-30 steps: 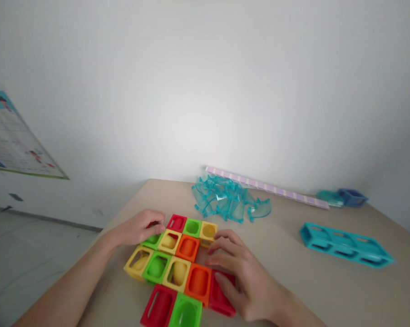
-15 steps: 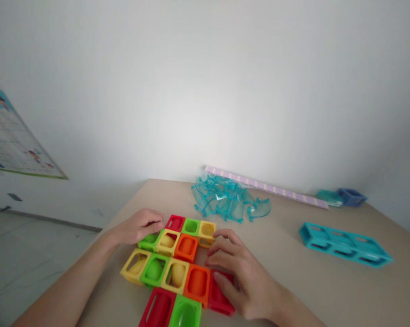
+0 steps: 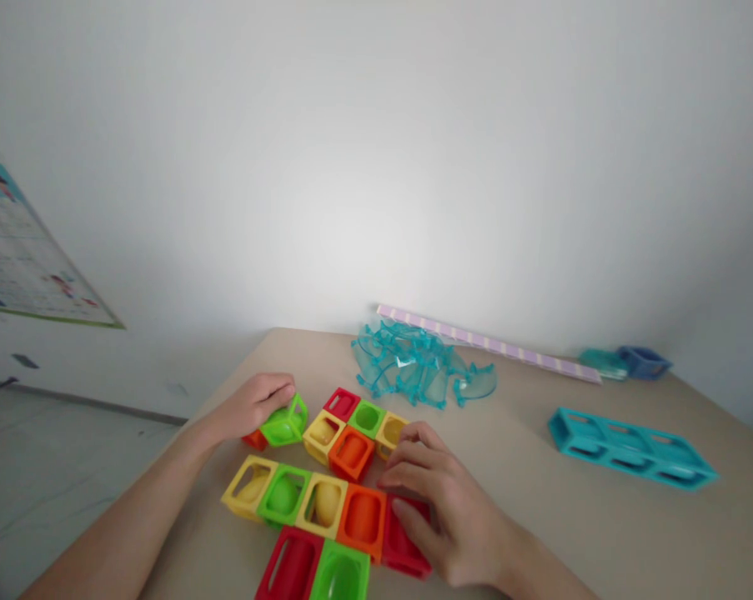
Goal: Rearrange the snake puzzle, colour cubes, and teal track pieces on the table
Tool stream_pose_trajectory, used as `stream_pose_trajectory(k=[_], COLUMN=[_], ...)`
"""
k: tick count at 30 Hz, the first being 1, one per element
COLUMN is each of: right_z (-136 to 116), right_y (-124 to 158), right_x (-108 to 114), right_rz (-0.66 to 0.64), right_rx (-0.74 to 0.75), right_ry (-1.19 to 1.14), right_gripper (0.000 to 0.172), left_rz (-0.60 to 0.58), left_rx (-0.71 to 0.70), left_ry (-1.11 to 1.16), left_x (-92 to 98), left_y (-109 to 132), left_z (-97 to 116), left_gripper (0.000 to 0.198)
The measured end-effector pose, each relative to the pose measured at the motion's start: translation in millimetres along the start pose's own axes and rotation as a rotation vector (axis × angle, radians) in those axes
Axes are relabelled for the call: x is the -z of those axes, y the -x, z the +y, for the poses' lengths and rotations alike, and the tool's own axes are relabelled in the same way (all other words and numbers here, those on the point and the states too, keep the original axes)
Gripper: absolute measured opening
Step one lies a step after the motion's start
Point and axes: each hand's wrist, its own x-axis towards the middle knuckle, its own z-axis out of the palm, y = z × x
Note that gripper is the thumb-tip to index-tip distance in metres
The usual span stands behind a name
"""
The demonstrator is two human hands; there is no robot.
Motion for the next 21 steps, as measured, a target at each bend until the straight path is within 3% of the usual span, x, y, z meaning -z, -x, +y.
stream_pose_trajectory(k=[3, 7, 15, 21], right_z=[0.7, 0.3, -1.8, -1.1], right_y=[0.5, 0.2, 0.5, 4.8], right_x=[0.1, 0.3, 0.2, -0.7], right_rz=[-0.001, -0.014, -0.013, 0.018], right_rx=[0.002, 0.003, -0.003, -0.052], right_ry=[-0.004, -0.006, -0.018, 0.034], right_gripper=[0.018, 0.017, 0.02, 0.036], left_rz=[0.012, 0.047, 0.32, 0.366], left_rx=[0.048, 0.207, 0.335, 0.3], left_ry=[0.174, 0.599, 1.107, 1.178], left_x=[-0.5, -3.4, -9.0, -15.4], left_y=[0.2, 0.5, -5.2, -7.9], left_z=[-3.6, -8.9, 5.6, 7.5], left_gripper=[0.042, 0.043, 0.036, 0.036])
